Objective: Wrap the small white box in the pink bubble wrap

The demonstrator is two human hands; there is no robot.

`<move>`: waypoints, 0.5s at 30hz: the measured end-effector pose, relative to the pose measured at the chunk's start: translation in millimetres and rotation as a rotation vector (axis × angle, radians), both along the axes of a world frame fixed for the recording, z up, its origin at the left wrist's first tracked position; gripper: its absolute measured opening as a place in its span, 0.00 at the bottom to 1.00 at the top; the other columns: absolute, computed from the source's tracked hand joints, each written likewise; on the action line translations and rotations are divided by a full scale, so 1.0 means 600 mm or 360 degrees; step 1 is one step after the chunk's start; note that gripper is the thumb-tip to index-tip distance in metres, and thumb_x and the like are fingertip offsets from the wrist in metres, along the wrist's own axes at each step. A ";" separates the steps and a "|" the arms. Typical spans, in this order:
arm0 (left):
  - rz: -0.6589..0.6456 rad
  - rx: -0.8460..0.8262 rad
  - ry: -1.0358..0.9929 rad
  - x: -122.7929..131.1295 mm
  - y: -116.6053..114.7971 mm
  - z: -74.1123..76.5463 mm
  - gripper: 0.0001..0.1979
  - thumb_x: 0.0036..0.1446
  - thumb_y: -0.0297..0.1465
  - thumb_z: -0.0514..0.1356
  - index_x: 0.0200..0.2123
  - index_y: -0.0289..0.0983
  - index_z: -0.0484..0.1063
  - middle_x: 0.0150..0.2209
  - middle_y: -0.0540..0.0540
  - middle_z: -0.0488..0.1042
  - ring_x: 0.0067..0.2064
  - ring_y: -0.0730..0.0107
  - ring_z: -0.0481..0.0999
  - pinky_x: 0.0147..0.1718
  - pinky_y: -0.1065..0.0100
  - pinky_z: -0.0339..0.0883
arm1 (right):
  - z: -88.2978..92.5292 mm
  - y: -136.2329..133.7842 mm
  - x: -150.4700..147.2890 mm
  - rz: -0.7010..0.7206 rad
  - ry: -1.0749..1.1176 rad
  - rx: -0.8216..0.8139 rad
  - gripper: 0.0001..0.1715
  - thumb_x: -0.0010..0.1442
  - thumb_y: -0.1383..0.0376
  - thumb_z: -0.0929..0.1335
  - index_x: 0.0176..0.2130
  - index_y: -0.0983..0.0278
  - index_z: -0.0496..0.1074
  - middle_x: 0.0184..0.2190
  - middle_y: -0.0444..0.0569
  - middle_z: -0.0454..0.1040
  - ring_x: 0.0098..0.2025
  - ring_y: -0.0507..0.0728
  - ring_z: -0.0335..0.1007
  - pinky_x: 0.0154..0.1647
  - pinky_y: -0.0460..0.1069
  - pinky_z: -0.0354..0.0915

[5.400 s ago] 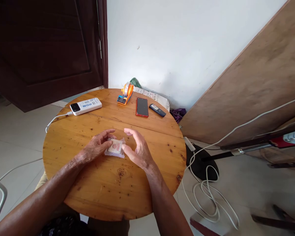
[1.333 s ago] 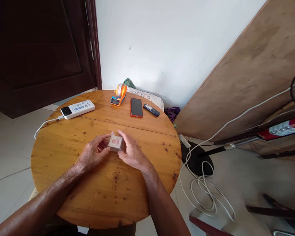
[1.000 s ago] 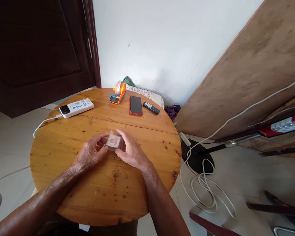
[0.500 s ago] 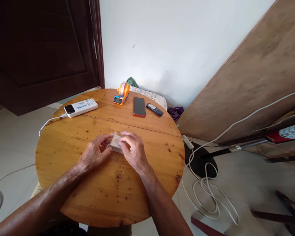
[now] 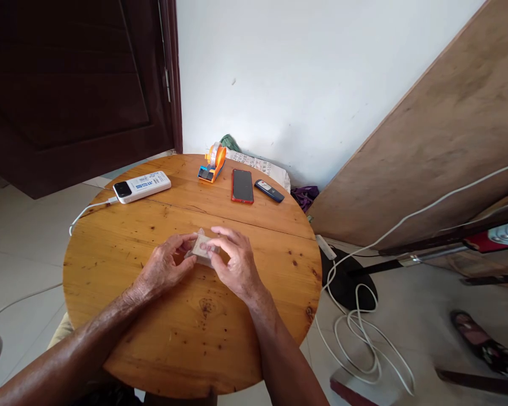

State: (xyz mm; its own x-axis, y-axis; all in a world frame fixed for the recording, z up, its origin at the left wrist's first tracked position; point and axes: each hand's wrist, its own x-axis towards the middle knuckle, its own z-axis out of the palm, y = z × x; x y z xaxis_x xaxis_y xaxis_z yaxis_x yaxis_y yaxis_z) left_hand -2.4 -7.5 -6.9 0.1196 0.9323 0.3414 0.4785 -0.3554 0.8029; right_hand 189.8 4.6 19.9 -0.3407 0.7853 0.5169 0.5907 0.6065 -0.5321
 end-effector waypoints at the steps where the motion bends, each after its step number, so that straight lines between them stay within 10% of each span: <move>1: 0.0001 0.0001 -0.0002 0.000 0.000 -0.001 0.19 0.53 0.27 0.59 0.49 0.36 0.74 0.36 0.45 0.77 0.36 0.67 0.75 0.35 0.66 0.72 | -0.001 0.000 0.000 0.0005 -0.0052 0.0063 0.09 0.61 0.70 0.68 0.39 0.58 0.77 0.52 0.51 0.76 0.52 0.61 0.73 0.53 0.59 0.66; 15: 0.0005 0.0027 0.0052 0.000 0.001 -0.001 0.18 0.51 0.26 0.59 0.47 0.37 0.74 0.35 0.46 0.76 0.35 0.68 0.75 0.35 0.68 0.71 | -0.016 -0.001 -0.022 -0.0128 -0.0190 0.0320 0.11 0.67 0.70 0.64 0.35 0.60 0.74 0.44 0.51 0.80 0.46 0.59 0.74 0.47 0.56 0.65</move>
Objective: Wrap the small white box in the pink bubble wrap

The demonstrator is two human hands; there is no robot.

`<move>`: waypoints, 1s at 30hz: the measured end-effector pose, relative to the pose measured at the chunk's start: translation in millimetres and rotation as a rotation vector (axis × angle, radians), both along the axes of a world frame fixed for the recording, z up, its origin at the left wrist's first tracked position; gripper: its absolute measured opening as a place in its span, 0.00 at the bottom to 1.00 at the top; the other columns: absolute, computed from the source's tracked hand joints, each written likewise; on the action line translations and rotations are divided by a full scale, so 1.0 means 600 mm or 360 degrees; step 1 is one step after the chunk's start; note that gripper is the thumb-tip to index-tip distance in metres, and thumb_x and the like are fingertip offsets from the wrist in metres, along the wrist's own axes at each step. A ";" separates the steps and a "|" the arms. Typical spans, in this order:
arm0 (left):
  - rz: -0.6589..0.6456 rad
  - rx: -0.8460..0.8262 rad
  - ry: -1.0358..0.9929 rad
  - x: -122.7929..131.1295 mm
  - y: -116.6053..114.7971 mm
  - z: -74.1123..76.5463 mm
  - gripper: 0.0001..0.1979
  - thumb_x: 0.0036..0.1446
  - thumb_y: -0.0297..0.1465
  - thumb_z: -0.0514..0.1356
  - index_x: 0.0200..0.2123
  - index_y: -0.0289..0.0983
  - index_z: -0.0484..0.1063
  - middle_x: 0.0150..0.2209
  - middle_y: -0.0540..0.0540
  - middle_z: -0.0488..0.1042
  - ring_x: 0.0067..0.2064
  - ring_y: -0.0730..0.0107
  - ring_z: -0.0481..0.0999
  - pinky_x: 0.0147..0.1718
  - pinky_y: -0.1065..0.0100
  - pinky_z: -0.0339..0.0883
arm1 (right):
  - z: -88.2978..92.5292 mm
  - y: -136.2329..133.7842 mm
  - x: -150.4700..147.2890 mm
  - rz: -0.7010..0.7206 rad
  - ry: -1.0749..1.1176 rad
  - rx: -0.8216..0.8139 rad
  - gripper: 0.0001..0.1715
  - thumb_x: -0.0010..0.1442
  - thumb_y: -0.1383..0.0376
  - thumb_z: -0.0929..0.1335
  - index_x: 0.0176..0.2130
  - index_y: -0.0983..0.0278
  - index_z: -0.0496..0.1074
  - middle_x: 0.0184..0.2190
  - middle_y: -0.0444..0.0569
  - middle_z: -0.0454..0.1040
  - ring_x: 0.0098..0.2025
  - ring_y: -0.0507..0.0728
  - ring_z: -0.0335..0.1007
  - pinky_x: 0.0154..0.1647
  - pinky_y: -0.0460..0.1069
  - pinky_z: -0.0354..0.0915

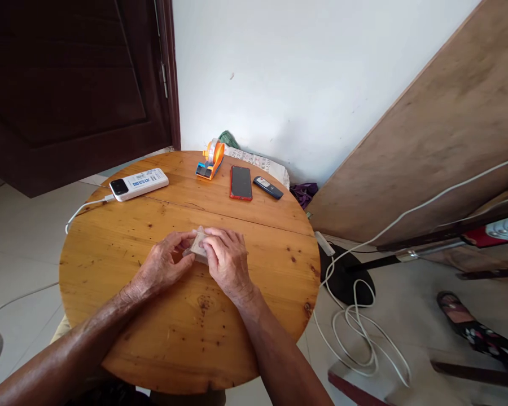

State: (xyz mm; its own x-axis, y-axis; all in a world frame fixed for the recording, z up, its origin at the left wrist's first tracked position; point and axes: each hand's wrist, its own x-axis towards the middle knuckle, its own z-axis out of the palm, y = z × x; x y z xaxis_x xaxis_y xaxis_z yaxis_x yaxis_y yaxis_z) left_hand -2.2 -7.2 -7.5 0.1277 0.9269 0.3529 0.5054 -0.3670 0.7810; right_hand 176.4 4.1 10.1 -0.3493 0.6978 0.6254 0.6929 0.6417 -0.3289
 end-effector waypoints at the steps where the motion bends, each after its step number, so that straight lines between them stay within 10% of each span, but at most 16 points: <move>1: 0.0001 -0.0009 -0.0002 0.000 0.000 0.001 0.18 0.50 0.25 0.59 0.46 0.37 0.74 0.35 0.46 0.76 0.35 0.68 0.75 0.35 0.68 0.71 | 0.000 0.000 -0.001 -0.0019 0.0055 -0.0025 0.11 0.67 0.69 0.63 0.35 0.60 0.73 0.44 0.51 0.80 0.47 0.59 0.74 0.48 0.56 0.65; 23: 0.0019 -0.0162 -0.0021 0.000 -0.004 0.007 0.16 0.54 0.31 0.62 0.47 0.37 0.74 0.38 0.44 0.76 0.38 0.65 0.75 0.39 0.64 0.72 | 0.009 0.000 0.007 -0.0047 0.0200 -0.0044 0.10 0.67 0.68 0.63 0.37 0.60 0.73 0.44 0.52 0.80 0.48 0.59 0.76 0.50 0.57 0.66; 30: 0.0085 -0.0223 -0.0110 0.005 0.001 -0.010 0.38 0.50 0.39 0.67 0.62 0.37 0.60 0.55 0.37 0.70 0.59 0.52 0.69 0.56 0.50 0.66 | 0.038 0.005 -0.003 -0.0031 0.0297 -0.0183 0.11 0.68 0.67 0.62 0.37 0.58 0.71 0.48 0.52 0.78 0.53 0.60 0.74 0.54 0.58 0.66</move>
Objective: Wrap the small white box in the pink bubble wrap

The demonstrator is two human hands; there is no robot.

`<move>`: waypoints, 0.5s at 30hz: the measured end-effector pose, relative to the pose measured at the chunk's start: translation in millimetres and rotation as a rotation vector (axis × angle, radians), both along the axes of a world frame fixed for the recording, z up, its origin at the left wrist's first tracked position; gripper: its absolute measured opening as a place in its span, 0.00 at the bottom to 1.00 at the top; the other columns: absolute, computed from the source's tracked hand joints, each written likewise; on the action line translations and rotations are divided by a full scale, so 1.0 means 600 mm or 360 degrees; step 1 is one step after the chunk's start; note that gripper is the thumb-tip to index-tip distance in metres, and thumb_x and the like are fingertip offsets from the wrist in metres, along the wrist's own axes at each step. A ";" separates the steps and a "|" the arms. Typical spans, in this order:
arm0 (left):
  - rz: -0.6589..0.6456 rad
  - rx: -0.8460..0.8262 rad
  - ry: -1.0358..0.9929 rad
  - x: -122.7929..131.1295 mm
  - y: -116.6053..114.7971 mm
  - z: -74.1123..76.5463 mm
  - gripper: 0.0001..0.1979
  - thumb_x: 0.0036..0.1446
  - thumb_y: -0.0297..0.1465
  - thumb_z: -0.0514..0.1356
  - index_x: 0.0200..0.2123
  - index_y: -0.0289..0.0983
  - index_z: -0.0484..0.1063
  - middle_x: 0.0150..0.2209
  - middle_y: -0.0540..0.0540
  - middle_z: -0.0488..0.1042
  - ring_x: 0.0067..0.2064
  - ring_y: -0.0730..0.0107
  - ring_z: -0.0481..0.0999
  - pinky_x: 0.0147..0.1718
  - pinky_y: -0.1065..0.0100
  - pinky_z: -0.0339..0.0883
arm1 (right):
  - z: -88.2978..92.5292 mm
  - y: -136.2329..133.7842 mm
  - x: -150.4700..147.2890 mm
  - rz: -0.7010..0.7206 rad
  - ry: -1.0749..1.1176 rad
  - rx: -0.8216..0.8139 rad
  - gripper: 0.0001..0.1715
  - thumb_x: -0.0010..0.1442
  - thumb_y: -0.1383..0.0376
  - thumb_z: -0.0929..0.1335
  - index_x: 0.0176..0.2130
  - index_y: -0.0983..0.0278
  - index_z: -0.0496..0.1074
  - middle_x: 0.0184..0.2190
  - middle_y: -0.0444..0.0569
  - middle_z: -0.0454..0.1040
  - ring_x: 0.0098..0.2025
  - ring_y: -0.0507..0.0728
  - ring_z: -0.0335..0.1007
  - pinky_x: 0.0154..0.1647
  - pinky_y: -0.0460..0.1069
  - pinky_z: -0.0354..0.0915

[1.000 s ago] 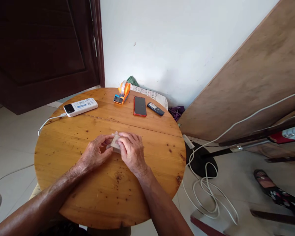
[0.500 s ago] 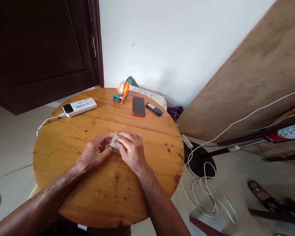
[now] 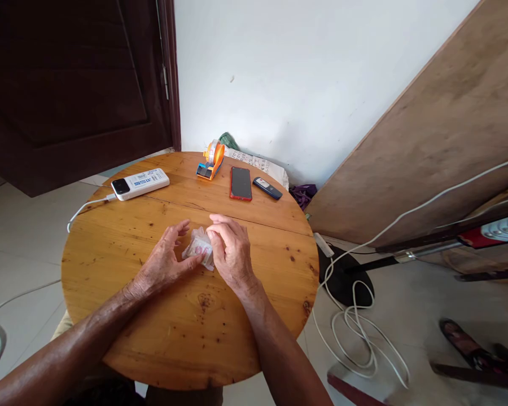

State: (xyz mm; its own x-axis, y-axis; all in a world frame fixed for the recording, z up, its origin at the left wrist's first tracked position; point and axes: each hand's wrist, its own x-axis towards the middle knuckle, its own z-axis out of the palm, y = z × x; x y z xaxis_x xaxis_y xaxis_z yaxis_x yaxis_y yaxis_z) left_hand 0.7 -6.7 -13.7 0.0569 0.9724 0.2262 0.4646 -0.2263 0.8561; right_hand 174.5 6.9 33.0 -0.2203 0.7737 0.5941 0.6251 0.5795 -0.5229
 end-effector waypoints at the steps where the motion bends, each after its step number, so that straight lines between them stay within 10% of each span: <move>1: -0.0020 -0.0030 -0.0024 0.001 0.000 -0.003 0.41 0.49 0.39 0.68 0.64 0.37 0.57 0.57 0.37 0.69 0.60 0.51 0.68 0.57 0.49 0.65 | 0.009 0.000 -0.001 0.0017 0.0013 -0.0001 0.10 0.68 0.67 0.62 0.37 0.59 0.71 0.48 0.52 0.78 0.53 0.60 0.73 0.55 0.58 0.66; 15: -0.0367 -0.0187 -0.0401 0.000 -0.008 0.012 0.50 0.50 0.41 0.69 0.70 0.40 0.48 0.59 0.35 0.68 0.57 0.50 0.72 0.52 0.52 0.70 | 0.082 0.106 0.002 0.0077 0.0094 -0.0019 0.09 0.65 0.66 0.63 0.33 0.61 0.72 0.49 0.52 0.76 0.50 0.59 0.73 0.49 0.55 0.70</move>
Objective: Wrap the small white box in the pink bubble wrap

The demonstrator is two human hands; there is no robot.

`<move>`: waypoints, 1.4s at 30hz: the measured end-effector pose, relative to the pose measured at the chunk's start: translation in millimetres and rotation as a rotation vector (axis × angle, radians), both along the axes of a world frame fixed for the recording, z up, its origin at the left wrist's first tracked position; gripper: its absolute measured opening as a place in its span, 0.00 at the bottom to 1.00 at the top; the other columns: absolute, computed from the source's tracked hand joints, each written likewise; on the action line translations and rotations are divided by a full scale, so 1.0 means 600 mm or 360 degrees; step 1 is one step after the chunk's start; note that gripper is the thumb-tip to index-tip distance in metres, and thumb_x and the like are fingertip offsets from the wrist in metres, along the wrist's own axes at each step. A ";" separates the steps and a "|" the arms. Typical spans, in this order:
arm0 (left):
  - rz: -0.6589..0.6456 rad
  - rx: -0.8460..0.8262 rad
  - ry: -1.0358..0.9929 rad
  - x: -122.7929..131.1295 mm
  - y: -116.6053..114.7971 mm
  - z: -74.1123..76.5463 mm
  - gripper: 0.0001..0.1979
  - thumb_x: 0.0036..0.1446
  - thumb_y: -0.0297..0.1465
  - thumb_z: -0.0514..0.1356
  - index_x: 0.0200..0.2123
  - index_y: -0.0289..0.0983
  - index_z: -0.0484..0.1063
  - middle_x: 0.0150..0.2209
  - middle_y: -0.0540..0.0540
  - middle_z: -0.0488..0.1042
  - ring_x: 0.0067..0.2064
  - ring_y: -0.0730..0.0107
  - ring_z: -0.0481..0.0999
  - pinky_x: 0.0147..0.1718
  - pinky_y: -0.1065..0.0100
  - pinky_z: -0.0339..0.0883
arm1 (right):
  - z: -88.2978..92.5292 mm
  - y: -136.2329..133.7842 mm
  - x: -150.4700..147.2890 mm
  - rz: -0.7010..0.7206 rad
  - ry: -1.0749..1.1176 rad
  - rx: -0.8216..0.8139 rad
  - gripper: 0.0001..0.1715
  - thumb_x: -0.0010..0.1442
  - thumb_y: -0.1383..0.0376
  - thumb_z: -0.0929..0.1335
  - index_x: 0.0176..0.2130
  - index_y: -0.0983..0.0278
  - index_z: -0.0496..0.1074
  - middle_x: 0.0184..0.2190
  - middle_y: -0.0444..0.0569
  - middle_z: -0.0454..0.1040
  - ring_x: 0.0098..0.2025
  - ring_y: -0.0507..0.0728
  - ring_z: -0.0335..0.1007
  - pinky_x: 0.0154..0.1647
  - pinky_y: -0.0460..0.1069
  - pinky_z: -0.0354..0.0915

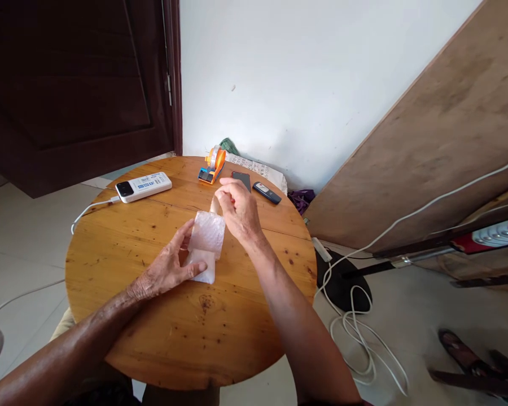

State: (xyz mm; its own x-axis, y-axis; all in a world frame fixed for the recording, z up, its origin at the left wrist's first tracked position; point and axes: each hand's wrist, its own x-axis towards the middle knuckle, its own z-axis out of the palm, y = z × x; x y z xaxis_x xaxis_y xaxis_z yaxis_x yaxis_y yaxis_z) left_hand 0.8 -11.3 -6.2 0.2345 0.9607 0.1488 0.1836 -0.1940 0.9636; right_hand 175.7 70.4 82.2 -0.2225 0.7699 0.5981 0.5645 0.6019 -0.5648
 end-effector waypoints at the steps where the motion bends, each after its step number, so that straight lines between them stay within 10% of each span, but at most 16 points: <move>1: -0.0025 0.0003 -0.0045 -0.001 -0.001 0.006 0.49 0.52 0.42 0.68 0.70 0.39 0.47 0.59 0.34 0.68 0.57 0.51 0.71 0.52 0.53 0.70 | -0.002 0.012 -0.001 -0.0010 0.0036 -0.0031 0.09 0.64 0.65 0.64 0.33 0.61 0.72 0.49 0.52 0.76 0.49 0.58 0.74 0.47 0.54 0.70; 10: -0.0160 -0.0173 -0.0313 -0.006 0.005 0.010 0.38 0.57 0.40 0.64 0.67 0.40 0.54 0.53 0.39 0.73 0.48 0.59 0.76 0.45 0.58 0.73 | -0.038 0.099 0.013 -0.0187 0.0218 -0.0219 0.08 0.57 0.62 0.67 0.33 0.62 0.75 0.39 0.49 0.80 0.42 0.59 0.76 0.45 0.54 0.71; 20: -0.0139 -0.0381 -0.0293 -0.011 0.014 0.008 0.32 0.49 0.32 0.60 0.60 0.37 0.68 0.37 0.47 0.76 0.34 0.66 0.74 0.29 0.68 0.68 | -0.066 -0.063 -0.010 -0.0273 -0.0136 -0.0468 0.15 0.55 0.55 0.71 0.41 0.59 0.71 0.29 0.43 0.75 0.27 0.55 0.70 0.31 0.50 0.66; 28: -0.0119 -0.0442 -0.0463 -0.015 0.015 0.014 0.42 0.42 0.28 0.59 0.65 0.33 0.61 0.42 0.43 0.79 0.38 0.62 0.76 0.35 0.64 0.70 | -0.096 -0.066 -0.024 -0.0357 -0.0634 -0.0468 0.10 0.56 0.62 0.69 0.40 0.61 0.73 0.37 0.52 0.78 0.33 0.58 0.72 0.34 0.51 0.62; 37: 0.0308 -0.0432 -0.0614 -0.017 0.018 0.016 0.38 0.43 0.38 0.65 0.59 0.29 0.69 0.39 0.42 0.77 0.43 0.58 0.76 0.46 0.60 0.69 | -0.094 -0.017 0.052 -0.0232 0.0746 -0.1286 0.11 0.46 0.60 0.68 0.19 0.62 0.66 0.17 0.41 0.68 0.22 0.51 0.63 0.22 0.45 0.58; 42: 0.0478 -0.0169 -0.0184 -0.019 0.021 0.011 0.35 0.46 0.46 0.66 0.55 0.33 0.72 0.49 0.38 0.72 0.45 0.58 0.74 0.44 0.59 0.70 | -0.101 -0.015 0.046 -0.0198 0.0868 -0.1447 0.11 0.44 0.57 0.70 0.22 0.62 0.69 0.20 0.44 0.72 0.21 0.52 0.66 0.21 0.46 0.62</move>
State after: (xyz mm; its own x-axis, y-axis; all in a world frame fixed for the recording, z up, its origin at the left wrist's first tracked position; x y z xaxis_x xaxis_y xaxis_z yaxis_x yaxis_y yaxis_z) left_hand -10.7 1.5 0.1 -0.0736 0.9959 0.0532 0.1058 -0.0452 0.9934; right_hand 203.5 61.1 21.8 0.0126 0.9760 -0.2174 0.1283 -0.2172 -0.9677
